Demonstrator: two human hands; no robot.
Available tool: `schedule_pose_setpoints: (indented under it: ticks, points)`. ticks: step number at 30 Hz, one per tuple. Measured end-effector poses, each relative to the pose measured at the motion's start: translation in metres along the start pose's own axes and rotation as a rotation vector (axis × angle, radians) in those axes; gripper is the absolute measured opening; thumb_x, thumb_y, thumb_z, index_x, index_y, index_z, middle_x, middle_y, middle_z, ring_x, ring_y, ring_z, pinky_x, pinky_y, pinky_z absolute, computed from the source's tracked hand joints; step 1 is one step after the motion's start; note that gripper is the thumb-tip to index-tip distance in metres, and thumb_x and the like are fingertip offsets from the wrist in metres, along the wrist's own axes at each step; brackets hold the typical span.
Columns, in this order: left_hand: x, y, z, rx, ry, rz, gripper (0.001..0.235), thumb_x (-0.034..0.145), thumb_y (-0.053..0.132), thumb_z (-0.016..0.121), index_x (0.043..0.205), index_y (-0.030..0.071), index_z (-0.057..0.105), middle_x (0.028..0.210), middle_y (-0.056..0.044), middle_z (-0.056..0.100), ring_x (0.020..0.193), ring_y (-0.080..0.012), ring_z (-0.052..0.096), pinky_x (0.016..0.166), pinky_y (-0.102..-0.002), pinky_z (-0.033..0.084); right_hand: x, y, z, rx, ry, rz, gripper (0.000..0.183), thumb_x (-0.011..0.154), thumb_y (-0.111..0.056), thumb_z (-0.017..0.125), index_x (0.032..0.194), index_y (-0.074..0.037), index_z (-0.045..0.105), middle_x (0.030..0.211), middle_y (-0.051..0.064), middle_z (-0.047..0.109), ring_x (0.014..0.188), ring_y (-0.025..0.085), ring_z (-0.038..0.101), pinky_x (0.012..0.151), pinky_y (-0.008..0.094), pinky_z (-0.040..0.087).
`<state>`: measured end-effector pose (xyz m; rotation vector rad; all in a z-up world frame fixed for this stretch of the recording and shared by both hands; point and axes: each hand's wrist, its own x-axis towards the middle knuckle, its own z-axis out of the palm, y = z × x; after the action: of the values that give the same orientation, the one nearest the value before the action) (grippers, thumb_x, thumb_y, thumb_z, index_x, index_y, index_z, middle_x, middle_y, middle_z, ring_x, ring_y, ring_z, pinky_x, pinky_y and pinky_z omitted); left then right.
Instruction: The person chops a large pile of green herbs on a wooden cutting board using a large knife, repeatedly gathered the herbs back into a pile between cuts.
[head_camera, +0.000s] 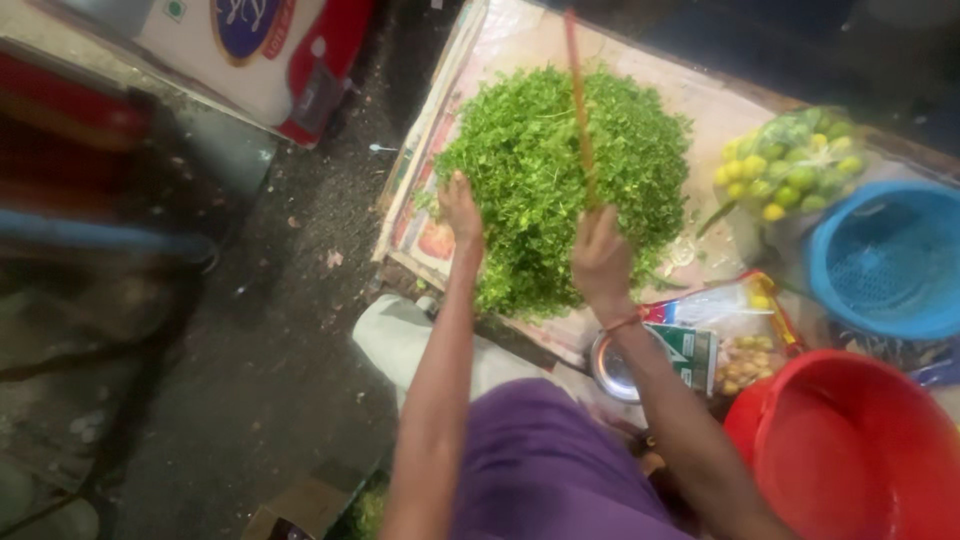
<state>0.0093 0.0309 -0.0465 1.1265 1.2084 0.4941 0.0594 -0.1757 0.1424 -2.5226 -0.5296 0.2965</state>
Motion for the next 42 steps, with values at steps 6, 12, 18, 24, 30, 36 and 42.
schedule_pose_setpoints:
  ticks: [6, 12, 18, 24, 30, 36, 42]
  points:
    - [0.051, -0.021, 0.004, 0.242, -0.064, 0.299, 0.075, 0.105, 0.063, 0.041, 0.156, 0.007, 0.047, 0.171, -0.023, 0.023, 0.158, -0.0395, 0.022, 0.131, -0.051, 0.017, 0.008, 0.021, 0.039, -0.287, -0.052, -0.153, 0.039, 0.106, -0.033, 0.045, 0.121, 0.002, 0.052, 0.066, 0.023, 0.065, 0.058, 0.044, 0.064, 0.05, 0.055, 0.047]
    - [0.068, -0.027, 0.009, 0.539, -0.137, 0.243, 0.075, 0.103, 0.065, 0.037, 0.163, 0.021, 0.034, 0.173, -0.021, 0.009, 0.16, -0.0401, 0.003, 0.126, -0.054, 0.003, -0.007, 0.01, 0.0, -0.068, -0.004, -0.009, 0.038, 0.109, -0.036, 0.045, 0.119, 0.0, 0.053, 0.072, 0.026, 0.065, 0.065, 0.048, 0.065, 0.055, 0.058, 0.05]
    - [0.051, 0.002, 0.022, 0.485, -0.23, 0.22, 0.077, 0.1, 0.065, 0.041, 0.163, 0.024, 0.03, 0.172, -0.021, 0.011, 0.158, -0.0401, 0.005, 0.124, -0.055, 0.004, 0.015, 0.025, 0.012, -0.292, -0.031, 0.01, 0.023, 0.107, -0.028, 0.053, 0.115, -0.006, 0.056, 0.071, 0.024, 0.067, 0.064, 0.047, 0.066, 0.056, 0.057, 0.049]
    - [0.061, -0.013, 0.053, 0.394, -0.25, 0.414, 0.084, 0.09, 0.056, 0.072, 0.151, 0.006, 0.046, 0.156, -0.025, 0.044, 0.144, -0.0376, 0.041, 0.12, -0.046, 0.034, 0.023, 0.008, -0.031, -0.054, 0.148, 0.05, 0.032, 0.108, -0.032, 0.048, 0.119, -0.002, 0.051, 0.068, 0.023, 0.064, 0.063, 0.048, 0.066, 0.053, 0.06, 0.048]
    - [0.03, 0.016, 0.057, 0.134, -0.278, 0.314, 0.079, 0.088, 0.047, 0.079, 0.142, -0.004, 0.054, 0.143, -0.025, 0.057, 0.134, -0.0362, 0.053, 0.112, -0.045, 0.043, 0.044, 0.051, 0.001, -0.414, 0.028, 0.084, 0.021, 0.107, -0.026, 0.051, 0.109, -0.005, 0.053, 0.071, 0.024, 0.065, 0.064, 0.047, 0.067, 0.055, 0.058, 0.05]
    - [-0.018, 0.077, 0.077, 0.078, -0.359, 0.248, 0.077, 0.09, 0.049, 0.076, 0.146, 0.003, 0.051, 0.148, -0.022, 0.056, 0.139, -0.0337, 0.053, 0.114, -0.045, 0.045, 0.03, 0.007, -0.055, -0.079, 0.193, 0.017, 0.025, 0.11, -0.026, 0.051, 0.112, -0.001, 0.053, 0.075, 0.024, 0.065, 0.067, 0.046, 0.066, 0.055, 0.057, 0.047]
    - [-0.076, 0.12, 0.1, 0.151, -0.388, 0.41, 0.057, 0.101, 0.056, 0.052, 0.143, 0.018, 0.063, 0.163, -0.025, 0.035, 0.151, -0.0382, 0.028, 0.12, -0.06, 0.025, 0.025, 0.071, 0.022, -0.306, 0.046, 0.035, 0.03, 0.103, -0.028, 0.056, 0.112, 0.002, 0.055, 0.071, 0.024, 0.066, 0.062, 0.043, 0.066, 0.056, 0.055, 0.05]
